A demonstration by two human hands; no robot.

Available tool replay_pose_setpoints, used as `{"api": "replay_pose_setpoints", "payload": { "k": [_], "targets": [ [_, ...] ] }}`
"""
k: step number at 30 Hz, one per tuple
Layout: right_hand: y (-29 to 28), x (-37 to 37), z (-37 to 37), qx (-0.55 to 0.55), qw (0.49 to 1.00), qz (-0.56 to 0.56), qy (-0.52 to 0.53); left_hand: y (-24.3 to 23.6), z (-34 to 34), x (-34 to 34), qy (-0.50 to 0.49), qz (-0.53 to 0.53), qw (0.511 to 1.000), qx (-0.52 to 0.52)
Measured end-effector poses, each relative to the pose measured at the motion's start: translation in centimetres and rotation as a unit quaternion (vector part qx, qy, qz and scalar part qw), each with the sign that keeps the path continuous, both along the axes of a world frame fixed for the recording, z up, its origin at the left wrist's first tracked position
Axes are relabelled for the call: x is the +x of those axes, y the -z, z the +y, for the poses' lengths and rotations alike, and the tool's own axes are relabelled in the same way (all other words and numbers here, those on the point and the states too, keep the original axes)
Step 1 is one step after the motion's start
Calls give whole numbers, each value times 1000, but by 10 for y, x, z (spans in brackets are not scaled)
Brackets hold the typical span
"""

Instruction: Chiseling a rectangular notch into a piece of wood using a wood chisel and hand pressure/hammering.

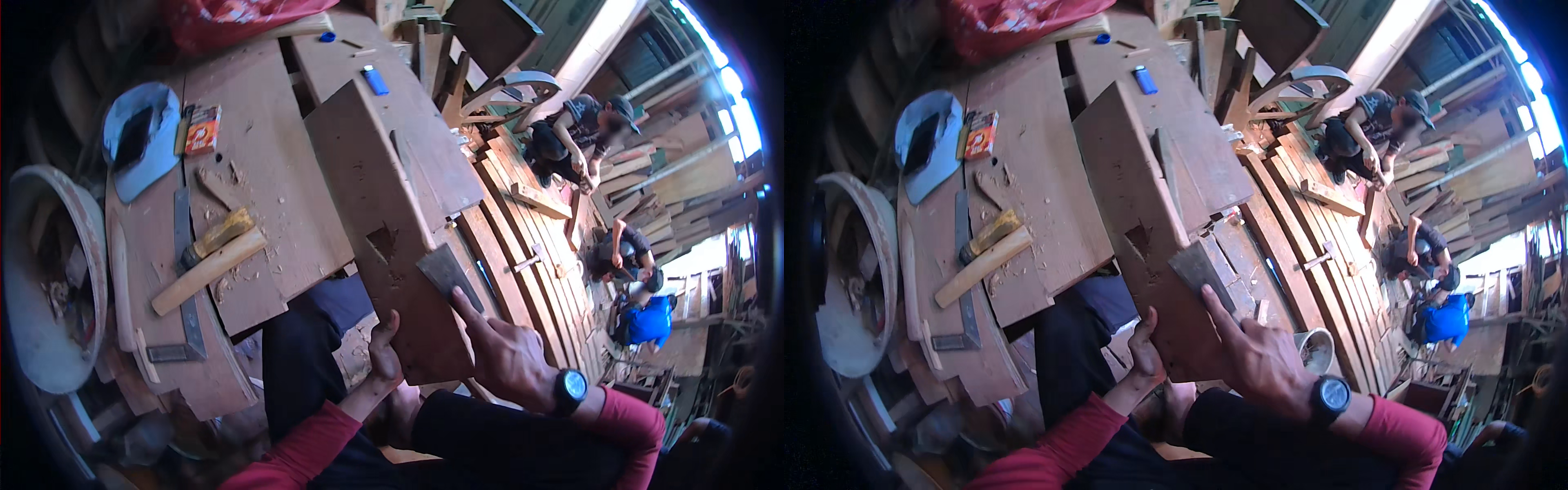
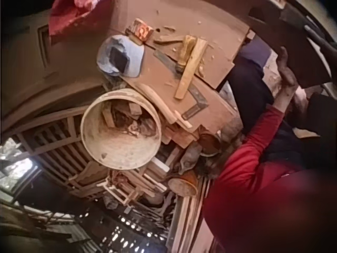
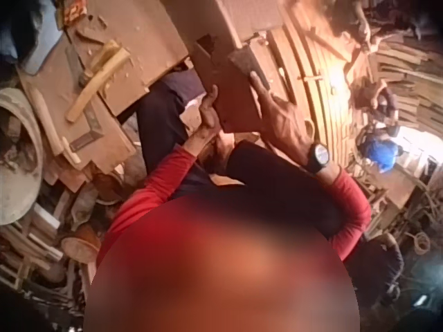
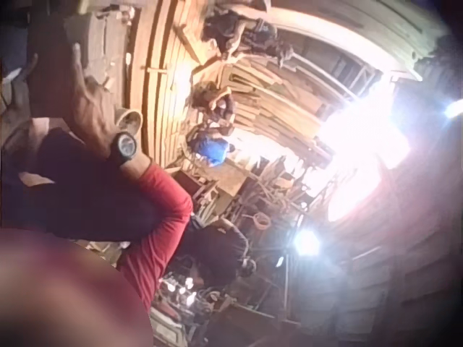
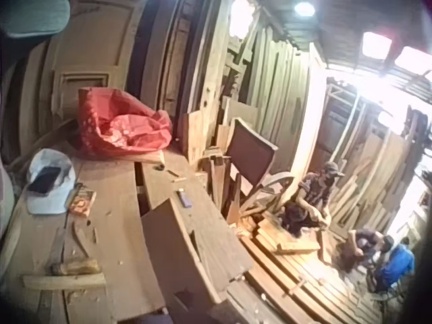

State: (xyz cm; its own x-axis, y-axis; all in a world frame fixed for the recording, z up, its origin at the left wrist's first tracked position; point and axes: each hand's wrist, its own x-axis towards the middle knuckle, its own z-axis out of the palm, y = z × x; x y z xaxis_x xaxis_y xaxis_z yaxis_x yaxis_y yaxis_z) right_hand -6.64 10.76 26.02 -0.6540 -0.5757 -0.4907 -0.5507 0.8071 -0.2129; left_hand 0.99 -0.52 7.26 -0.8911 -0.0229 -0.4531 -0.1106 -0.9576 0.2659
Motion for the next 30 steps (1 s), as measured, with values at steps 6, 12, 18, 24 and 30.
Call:
{"api": "replay_pose_setpoints", "payload": {
  "k": [6,12,18,24,30],
  "targets": [
    [-1,13,10,-101,995,-4,23,8,2,2,10,35,999,29],
    [10,-8,-4,-151,988,-5,19,7,5,0,-33,7,999,4],
    [2,-7,-2,-155,986,-16,50,9,5,-2,-19,12,1000,-1],
    [4,0,5,-165,984,-8,71,5,1,-2,1,31,1000,1],
    [3,-19,-9,-134,989,-26,57,3,4,-2,-13,15,1000,-4]
  ]
}}
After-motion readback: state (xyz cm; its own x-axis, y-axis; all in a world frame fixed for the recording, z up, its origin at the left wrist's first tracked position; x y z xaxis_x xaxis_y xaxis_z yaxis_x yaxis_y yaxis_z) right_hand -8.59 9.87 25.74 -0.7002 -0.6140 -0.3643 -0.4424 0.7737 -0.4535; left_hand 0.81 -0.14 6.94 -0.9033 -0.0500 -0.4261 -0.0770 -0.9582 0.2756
